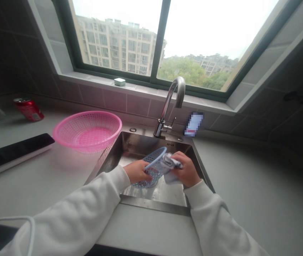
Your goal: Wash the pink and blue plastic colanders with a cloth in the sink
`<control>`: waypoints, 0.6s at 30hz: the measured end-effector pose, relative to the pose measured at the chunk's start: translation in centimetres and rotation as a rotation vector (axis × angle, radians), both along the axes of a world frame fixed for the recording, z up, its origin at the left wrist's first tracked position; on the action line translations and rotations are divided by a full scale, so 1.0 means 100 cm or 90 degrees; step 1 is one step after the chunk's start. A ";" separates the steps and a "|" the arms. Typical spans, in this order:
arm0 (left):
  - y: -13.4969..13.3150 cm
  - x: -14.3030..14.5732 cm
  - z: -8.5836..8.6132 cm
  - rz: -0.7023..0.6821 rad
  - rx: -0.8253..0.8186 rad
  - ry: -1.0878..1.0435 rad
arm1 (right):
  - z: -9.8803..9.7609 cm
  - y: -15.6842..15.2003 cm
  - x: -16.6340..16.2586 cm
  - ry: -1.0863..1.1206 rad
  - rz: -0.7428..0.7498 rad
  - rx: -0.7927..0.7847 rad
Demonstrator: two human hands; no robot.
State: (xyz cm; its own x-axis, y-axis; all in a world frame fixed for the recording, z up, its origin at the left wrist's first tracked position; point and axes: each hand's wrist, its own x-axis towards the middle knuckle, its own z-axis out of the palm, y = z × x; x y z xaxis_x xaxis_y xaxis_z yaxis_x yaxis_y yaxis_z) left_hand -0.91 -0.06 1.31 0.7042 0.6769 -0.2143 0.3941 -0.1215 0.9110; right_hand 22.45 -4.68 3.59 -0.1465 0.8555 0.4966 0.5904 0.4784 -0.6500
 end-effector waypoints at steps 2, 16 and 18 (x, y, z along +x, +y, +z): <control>0.001 0.000 -0.001 -0.001 0.023 -0.006 | 0.002 -0.005 -0.015 0.019 0.106 -0.028; 0.009 -0.022 0.006 -0.080 -0.195 -0.165 | -0.021 0.029 0.057 0.088 -0.254 -0.199; 0.012 -0.025 0.005 -0.083 -0.213 -0.200 | -0.025 0.032 0.058 0.143 -0.246 -0.240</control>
State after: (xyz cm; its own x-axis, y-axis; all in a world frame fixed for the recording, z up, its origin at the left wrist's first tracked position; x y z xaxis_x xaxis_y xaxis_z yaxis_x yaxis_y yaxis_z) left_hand -3.39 1.15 1.80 0.8445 0.5083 -0.1686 0.0945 0.1684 0.9812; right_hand 28.30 -1.50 1.06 0.2851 0.9496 0.1304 0.5036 -0.0327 -0.8633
